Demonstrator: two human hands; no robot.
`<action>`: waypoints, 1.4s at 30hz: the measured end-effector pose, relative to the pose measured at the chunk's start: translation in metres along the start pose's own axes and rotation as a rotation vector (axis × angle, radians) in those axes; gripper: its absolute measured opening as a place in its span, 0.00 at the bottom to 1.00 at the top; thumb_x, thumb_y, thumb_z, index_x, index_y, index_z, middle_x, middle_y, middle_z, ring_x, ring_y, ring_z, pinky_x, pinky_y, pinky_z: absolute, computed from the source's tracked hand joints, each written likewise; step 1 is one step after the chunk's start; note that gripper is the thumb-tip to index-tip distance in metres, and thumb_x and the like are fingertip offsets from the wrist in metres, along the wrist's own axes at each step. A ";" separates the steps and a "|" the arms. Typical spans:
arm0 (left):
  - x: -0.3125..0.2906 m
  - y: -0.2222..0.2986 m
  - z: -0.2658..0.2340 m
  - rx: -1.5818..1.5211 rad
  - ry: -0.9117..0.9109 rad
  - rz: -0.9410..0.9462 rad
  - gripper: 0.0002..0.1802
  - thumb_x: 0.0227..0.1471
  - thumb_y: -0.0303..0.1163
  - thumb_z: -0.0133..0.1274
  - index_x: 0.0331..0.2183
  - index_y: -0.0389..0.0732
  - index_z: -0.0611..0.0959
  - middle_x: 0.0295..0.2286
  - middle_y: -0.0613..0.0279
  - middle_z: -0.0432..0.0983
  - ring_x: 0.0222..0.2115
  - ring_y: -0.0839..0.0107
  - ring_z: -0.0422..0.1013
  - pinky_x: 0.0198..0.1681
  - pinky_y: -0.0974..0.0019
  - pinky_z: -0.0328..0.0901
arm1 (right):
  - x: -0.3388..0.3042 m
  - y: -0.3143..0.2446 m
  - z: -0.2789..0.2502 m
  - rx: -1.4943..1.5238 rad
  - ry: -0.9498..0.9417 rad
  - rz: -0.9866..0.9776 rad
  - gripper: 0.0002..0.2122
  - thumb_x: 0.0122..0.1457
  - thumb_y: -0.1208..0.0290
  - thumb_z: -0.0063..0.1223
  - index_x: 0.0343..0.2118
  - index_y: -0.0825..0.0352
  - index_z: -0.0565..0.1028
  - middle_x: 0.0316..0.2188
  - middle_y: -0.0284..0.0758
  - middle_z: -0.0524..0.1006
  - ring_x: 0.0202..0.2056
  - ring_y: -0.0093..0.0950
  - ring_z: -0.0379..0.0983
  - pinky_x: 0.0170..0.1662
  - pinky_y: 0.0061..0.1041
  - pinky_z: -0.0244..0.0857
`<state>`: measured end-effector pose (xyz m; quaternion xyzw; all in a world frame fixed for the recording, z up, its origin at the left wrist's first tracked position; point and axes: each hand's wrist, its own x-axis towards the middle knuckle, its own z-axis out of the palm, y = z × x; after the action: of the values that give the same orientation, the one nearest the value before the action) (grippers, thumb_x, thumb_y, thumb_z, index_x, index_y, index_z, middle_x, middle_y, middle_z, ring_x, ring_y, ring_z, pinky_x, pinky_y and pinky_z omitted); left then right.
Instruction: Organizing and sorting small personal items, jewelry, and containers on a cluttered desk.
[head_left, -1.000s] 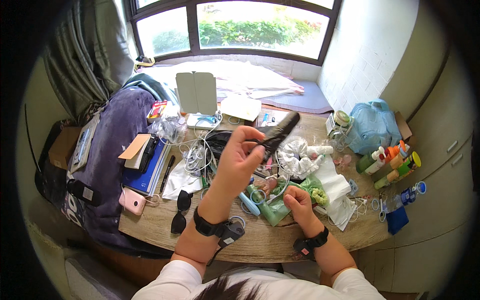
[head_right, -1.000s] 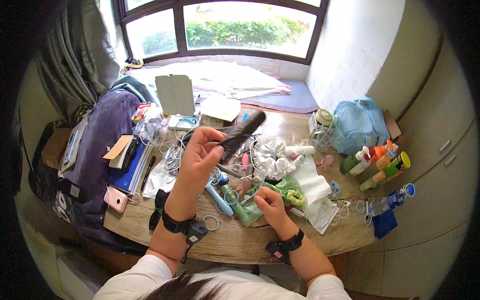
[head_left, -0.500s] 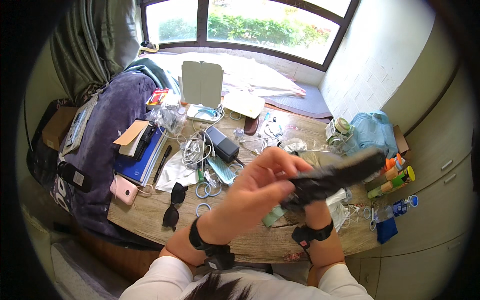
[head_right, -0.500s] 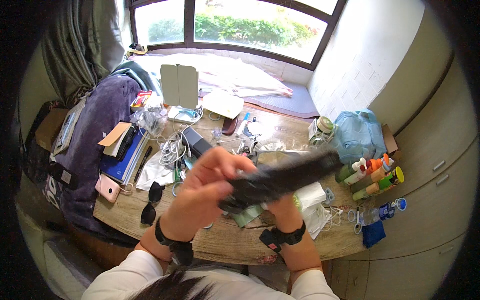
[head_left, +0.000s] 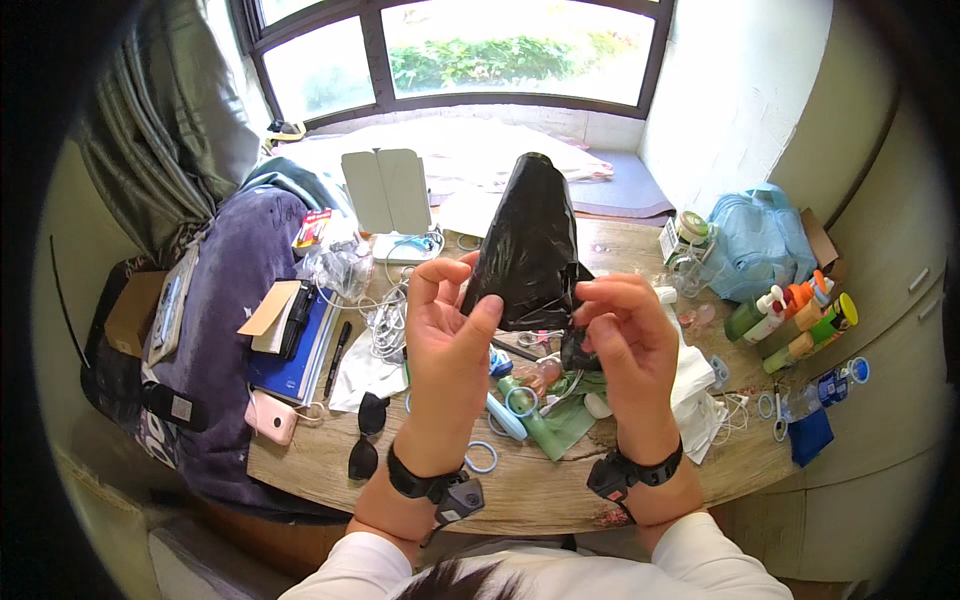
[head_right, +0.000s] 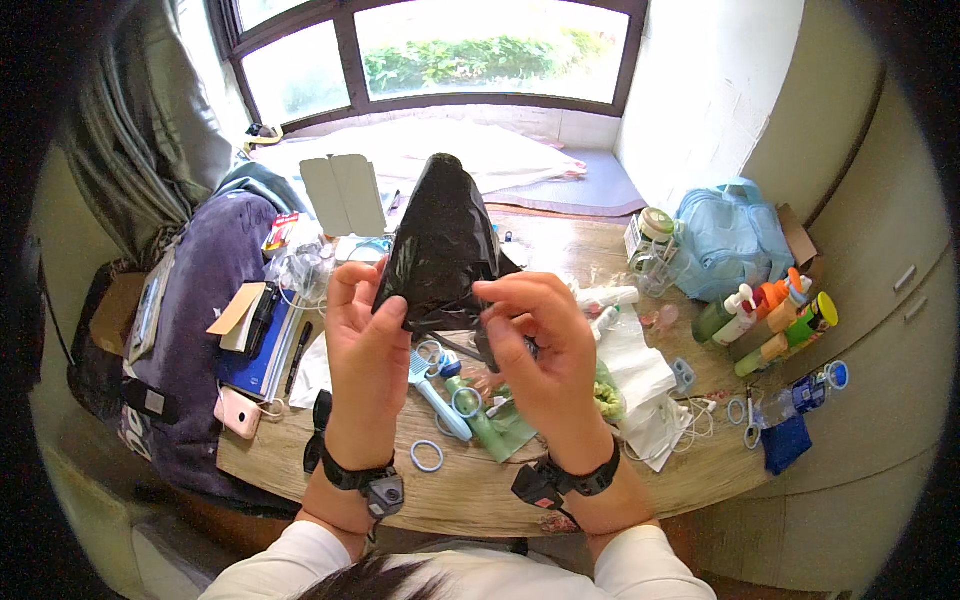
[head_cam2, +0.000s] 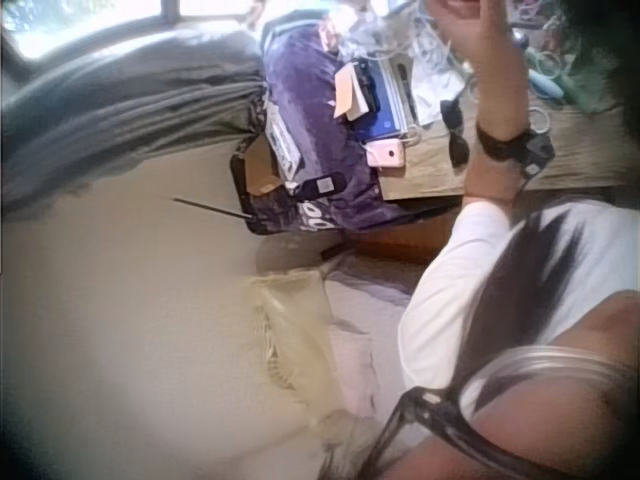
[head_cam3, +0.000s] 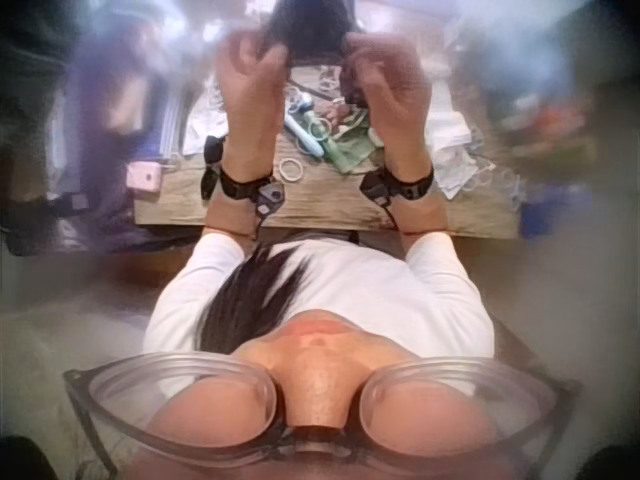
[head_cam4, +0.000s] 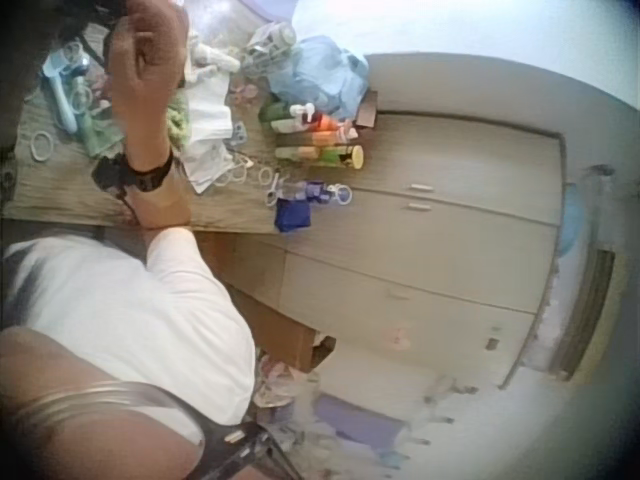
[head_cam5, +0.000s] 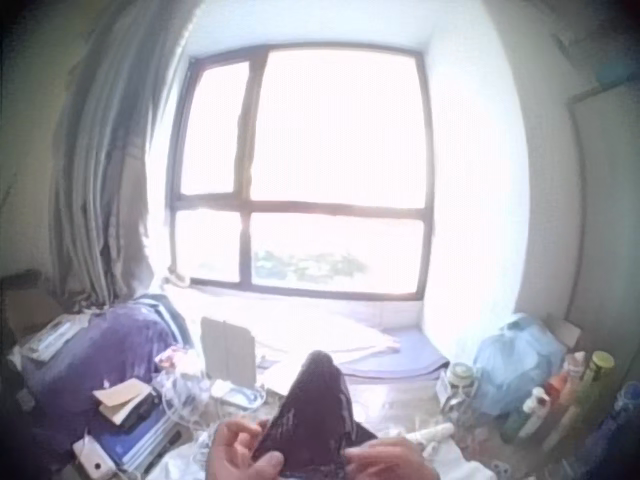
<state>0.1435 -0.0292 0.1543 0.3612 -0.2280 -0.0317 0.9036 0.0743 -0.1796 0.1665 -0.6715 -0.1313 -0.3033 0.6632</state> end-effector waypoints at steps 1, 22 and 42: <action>-0.001 -0.004 0.001 0.084 0.017 0.059 0.19 0.49 0.16 0.50 0.42 0.43 0.66 0.46 0.52 0.65 0.44 0.67 0.69 0.48 0.66 0.68 | 0.000 -0.002 0.001 0.009 0.011 -0.001 0.12 0.54 0.81 0.48 0.43 0.70 0.74 0.42 0.35 0.70 0.36 0.19 0.70 0.38 0.15 0.65; -0.020 -0.033 0.011 1.040 -0.206 0.787 0.14 0.34 0.16 0.60 0.23 0.45 0.76 0.41 0.56 0.69 0.38 0.63 0.68 0.37 0.67 0.65 | -0.004 0.000 0.011 0.308 0.032 0.059 0.30 0.59 0.70 0.48 0.61 0.72 0.49 0.54 0.45 0.58 0.53 0.30 0.61 0.51 0.27 0.64; 0.007 -0.025 0.000 0.724 -0.656 0.479 0.79 0.22 0.34 0.73 0.61 0.57 0.30 0.61 0.37 0.30 0.56 0.49 0.58 0.53 0.53 0.64 | 0.001 0.001 -0.006 0.413 -0.136 0.339 0.24 0.53 0.76 0.55 0.53 0.69 0.62 0.45 0.36 0.67 0.43 0.20 0.67 0.45 0.21 0.67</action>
<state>0.1529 -0.0493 0.1401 0.5584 -0.5702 0.1445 0.5849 0.0749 -0.1856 0.1659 -0.5534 -0.1205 -0.1091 0.8169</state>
